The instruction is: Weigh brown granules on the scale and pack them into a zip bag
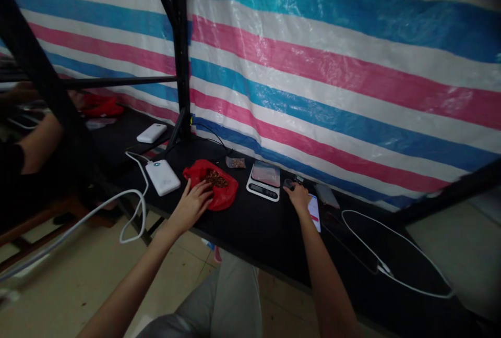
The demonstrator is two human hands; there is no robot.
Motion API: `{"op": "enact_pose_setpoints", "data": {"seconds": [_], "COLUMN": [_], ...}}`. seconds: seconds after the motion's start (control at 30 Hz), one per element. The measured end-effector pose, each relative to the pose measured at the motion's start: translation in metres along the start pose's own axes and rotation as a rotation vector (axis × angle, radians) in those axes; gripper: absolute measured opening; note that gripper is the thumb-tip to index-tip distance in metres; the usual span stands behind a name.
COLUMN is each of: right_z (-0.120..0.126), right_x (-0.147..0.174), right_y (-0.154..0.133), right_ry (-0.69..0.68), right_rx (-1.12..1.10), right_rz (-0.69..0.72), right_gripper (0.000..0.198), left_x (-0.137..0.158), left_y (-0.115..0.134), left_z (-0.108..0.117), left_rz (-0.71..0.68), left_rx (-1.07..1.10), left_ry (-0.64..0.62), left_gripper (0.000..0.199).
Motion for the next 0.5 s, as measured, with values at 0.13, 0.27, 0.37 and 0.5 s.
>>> {"op": "enact_pose_setpoints", "data": {"seconds": [0.13,0.27,0.37,0.5], "right_z": [-0.001,0.014,0.031,0.046], "right_x": [-0.006,-0.001,0.026,0.086], "right_y": [0.002,-0.021,-0.065,-0.140], "right_ry": [0.028,0.149,0.156,0.090], "right_rx": [-0.131,-0.346,-0.426,-0.243], "right_rz": [-0.029,0.165,0.474,0.976], "right_gripper": [0.040,0.042,0.038,0.036], "left_x": [0.002,0.007,0.010,0.015], "left_y": [0.025,0.049,0.063,0.072], "left_z": [-0.009,-0.016,-0.019,-0.021], "left_rz": [-0.047,-0.116,-0.143,-0.133], "left_rx": [0.088,0.226,0.268,0.270], "left_ry": [-0.060,-0.155,-0.201,-0.203], "left_gripper": [0.039,0.045,0.045,0.039]}}
Point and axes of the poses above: each hand's wrist, its own x-axis away from the middle knuckle, its own z-axis out of the back of the hand, y = z × x, the point moved 4 cm from there along -x, towards the middle knuckle, and after that the axes turned 2 degrees about x, right-handed, at the moved point
